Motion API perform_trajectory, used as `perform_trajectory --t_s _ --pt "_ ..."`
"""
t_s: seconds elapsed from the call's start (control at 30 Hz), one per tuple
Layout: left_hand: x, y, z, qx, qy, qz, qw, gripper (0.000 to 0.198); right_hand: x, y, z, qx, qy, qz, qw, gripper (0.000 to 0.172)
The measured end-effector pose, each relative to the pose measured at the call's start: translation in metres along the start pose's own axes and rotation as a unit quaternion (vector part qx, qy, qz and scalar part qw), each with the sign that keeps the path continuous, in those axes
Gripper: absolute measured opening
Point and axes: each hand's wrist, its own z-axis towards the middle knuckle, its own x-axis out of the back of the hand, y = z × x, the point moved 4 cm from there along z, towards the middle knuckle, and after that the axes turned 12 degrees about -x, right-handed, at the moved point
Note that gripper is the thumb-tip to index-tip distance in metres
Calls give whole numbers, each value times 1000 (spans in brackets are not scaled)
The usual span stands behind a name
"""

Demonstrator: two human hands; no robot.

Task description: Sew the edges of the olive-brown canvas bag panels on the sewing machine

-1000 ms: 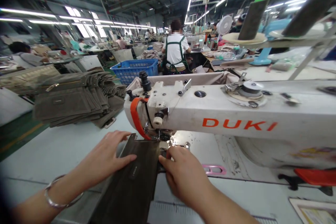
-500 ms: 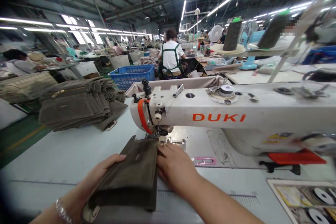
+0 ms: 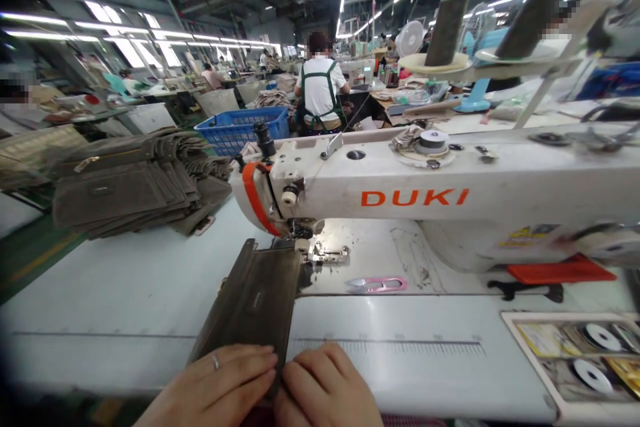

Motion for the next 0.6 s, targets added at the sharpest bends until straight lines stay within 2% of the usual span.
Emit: perform_trajectory --t_s 0.1,0.27,0.47,0.6 --pt "-11 2 -7 31 11 -22 999 26 3 -5 -4 -2 21 -4 1000 21" --pt "-15 2 -14 90 89 -15 992 28 0 -8 -15 -18 13 6 1000 16" --pt "-13 5 -8 93 56 -21 994 26 3 -5 -21 -37 -29 30 998 16" --pt "-6 8 -4 92 55 -14 994 25 2 -7 -18 -38 -19 13 999 17"
